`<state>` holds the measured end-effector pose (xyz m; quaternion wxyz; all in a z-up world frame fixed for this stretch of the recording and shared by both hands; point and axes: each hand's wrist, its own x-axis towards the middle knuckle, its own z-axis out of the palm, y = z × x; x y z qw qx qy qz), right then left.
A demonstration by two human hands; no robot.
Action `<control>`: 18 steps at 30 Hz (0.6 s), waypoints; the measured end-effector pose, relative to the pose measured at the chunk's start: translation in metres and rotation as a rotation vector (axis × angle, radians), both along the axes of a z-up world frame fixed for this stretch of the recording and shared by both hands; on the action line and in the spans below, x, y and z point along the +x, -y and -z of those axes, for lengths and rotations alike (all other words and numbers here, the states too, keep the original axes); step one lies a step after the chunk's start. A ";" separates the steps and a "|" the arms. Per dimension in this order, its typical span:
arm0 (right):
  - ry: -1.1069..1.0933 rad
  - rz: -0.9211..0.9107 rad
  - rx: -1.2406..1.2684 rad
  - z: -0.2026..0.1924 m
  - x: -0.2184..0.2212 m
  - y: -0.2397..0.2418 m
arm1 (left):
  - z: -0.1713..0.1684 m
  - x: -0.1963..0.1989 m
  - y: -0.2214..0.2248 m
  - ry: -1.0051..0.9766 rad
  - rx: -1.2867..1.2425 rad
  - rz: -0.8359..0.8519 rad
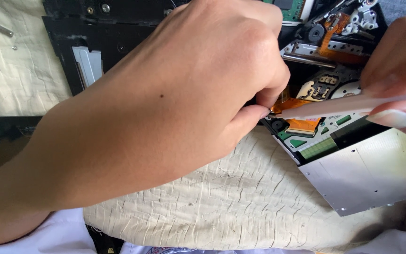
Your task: Adjusting and seating ribbon cables for an optical drive inside a disassembled laptop using a plastic tool.
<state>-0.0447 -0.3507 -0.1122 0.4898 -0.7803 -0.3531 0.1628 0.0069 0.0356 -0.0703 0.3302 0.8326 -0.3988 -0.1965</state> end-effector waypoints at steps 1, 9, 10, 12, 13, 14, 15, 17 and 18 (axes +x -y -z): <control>-0.013 -0.008 -0.040 -0.003 0.001 -0.001 | -0.014 -0.001 0.008 0.001 0.000 -0.001; -0.004 -0.022 -0.116 -0.003 0.006 -0.005 | -0.046 -0.006 0.029 0.011 -0.006 -0.004; -0.002 -0.032 -0.091 -0.002 0.007 -0.003 | -0.047 -0.007 0.030 0.012 -0.007 -0.004; 0.000 -0.041 -0.065 -0.004 0.007 -0.006 | -0.048 -0.007 0.032 0.014 -0.008 -0.005; -0.014 -0.010 -0.068 -0.006 0.006 -0.010 | -0.049 -0.008 0.033 0.015 -0.009 -0.005; -0.026 0.020 -0.071 -0.009 0.006 -0.013 | -0.050 -0.008 0.033 0.018 -0.009 -0.007; -0.024 0.020 -0.071 -0.002 0.007 -0.008 | -0.050 -0.008 0.033 0.020 -0.010 -0.008; 0.010 -0.023 0.004 0.013 0.007 0.002 | -0.052 -0.008 0.034 0.024 -0.010 -0.008; 0.012 -0.022 0.004 0.003 0.015 -0.004 | -0.052 -0.006 0.032 0.027 -0.011 -0.009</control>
